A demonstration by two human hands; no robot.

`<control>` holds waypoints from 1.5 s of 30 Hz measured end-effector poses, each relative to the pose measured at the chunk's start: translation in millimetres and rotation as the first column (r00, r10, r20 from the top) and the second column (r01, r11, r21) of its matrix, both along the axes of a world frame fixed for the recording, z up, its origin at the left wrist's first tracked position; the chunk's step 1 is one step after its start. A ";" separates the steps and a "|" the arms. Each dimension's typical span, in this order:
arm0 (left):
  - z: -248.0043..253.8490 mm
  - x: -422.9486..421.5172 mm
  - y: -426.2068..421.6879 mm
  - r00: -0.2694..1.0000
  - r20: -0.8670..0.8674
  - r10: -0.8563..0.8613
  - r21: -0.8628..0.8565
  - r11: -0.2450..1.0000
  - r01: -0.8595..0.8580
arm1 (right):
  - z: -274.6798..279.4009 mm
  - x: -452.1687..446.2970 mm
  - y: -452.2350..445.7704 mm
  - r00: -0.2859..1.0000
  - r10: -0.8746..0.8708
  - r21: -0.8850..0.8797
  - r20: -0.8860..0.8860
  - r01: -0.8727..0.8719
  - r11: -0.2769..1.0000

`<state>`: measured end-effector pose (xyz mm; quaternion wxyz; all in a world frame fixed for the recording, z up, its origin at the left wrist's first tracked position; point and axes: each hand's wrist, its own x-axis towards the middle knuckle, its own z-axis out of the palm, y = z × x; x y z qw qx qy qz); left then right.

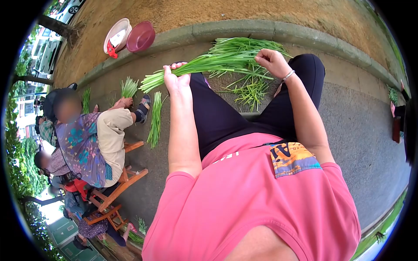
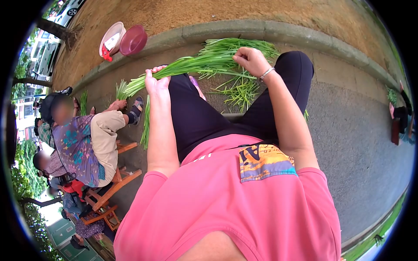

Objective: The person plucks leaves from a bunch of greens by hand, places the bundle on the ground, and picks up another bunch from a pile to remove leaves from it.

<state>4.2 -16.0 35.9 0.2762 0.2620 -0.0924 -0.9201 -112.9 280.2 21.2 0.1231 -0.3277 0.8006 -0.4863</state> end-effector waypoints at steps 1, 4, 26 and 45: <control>1.9 -0.3 1.4 1.000 0.014 0.012 0.003 1.000 -0.012 | -3.6 0.5 -1.9 0.996 -0.080 -0.030 0.028 0.081 0.996; 3.1 -0.7 2.2 1.000 0.015 0.013 0.030 0.999 -0.013 | -8.8 4.0 -12.0 0.975 -0.221 -0.096 0.004 0.220 0.971; 1.6 -15.7 -17.0 0.989 0.125 0.080 0.136 0.986 -0.097 | -40.8 24.3 -27.8 0.980 0.171 0.296 0.105 -0.194 0.935; -19.1 -41.7 -34.8 0.979 0.186 0.083 0.108 0.989 -0.104 | -102.2 -7.4 -80.7 0.652 0.147 -0.474 0.743 0.359 0.804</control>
